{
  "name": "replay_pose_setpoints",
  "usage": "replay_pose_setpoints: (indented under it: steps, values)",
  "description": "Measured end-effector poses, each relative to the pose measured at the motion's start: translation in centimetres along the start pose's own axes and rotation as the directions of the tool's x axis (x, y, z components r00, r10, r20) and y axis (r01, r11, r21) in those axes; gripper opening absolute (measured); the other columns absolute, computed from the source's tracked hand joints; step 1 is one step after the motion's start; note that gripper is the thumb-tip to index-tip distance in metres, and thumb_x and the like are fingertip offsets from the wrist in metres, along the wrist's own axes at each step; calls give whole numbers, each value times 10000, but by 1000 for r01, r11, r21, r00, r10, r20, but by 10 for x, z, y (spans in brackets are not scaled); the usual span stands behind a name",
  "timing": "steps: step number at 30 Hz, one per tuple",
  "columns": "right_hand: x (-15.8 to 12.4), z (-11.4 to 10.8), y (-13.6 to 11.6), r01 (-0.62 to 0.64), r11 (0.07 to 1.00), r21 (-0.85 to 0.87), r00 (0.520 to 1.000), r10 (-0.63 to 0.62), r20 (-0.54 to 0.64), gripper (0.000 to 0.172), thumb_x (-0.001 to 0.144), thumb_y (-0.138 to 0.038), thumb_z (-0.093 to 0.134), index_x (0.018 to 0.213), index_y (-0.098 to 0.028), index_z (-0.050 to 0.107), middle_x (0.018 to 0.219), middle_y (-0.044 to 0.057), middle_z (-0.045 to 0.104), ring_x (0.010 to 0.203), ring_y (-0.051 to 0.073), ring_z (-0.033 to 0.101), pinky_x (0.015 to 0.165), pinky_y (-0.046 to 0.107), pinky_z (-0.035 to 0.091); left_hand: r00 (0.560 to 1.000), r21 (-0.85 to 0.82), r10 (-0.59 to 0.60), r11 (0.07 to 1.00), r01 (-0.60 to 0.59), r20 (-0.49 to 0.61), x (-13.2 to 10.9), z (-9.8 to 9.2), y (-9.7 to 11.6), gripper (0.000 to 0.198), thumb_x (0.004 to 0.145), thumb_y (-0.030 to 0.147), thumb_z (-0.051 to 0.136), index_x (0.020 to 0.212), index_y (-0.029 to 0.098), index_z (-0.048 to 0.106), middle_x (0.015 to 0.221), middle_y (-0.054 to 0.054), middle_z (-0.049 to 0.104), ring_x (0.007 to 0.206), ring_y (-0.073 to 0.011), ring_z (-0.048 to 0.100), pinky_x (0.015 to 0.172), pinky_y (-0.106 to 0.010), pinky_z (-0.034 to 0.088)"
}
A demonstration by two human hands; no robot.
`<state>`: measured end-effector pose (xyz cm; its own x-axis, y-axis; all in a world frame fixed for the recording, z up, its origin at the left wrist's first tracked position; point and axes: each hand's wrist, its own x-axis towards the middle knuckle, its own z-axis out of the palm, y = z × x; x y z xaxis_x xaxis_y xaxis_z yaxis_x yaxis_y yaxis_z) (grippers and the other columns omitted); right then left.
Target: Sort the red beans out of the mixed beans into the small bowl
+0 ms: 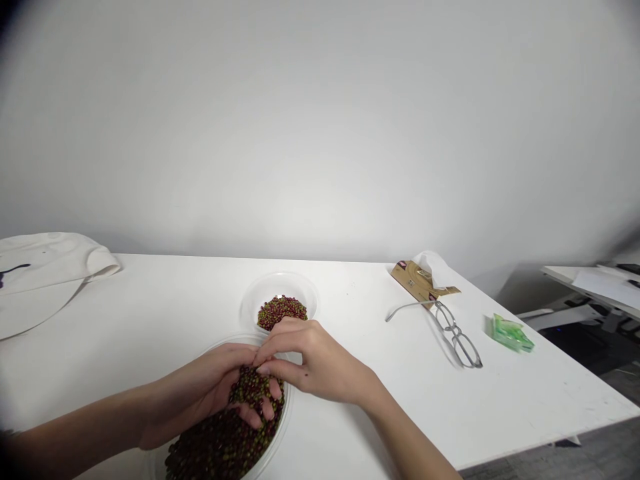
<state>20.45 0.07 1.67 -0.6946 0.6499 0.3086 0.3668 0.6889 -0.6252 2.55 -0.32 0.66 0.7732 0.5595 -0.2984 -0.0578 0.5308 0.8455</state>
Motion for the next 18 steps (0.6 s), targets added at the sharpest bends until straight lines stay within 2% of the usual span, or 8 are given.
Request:
replay_pose_setpoints:
  steps: [18]
  values:
    - [-1, 2, 1, 1, 1000, -8, 1000, 0, 8, 103, 835, -180, 524, 884, -173, 615, 831, 35, 607, 793, 133, 528, 751, 288, 436, 1000, 4, -9, 1000, 9, -18, 1, 0, 1, 268, 767, 285, 360, 776, 125, 575, 813, -74, 584, 776, -178, 553, 710, -305, 418]
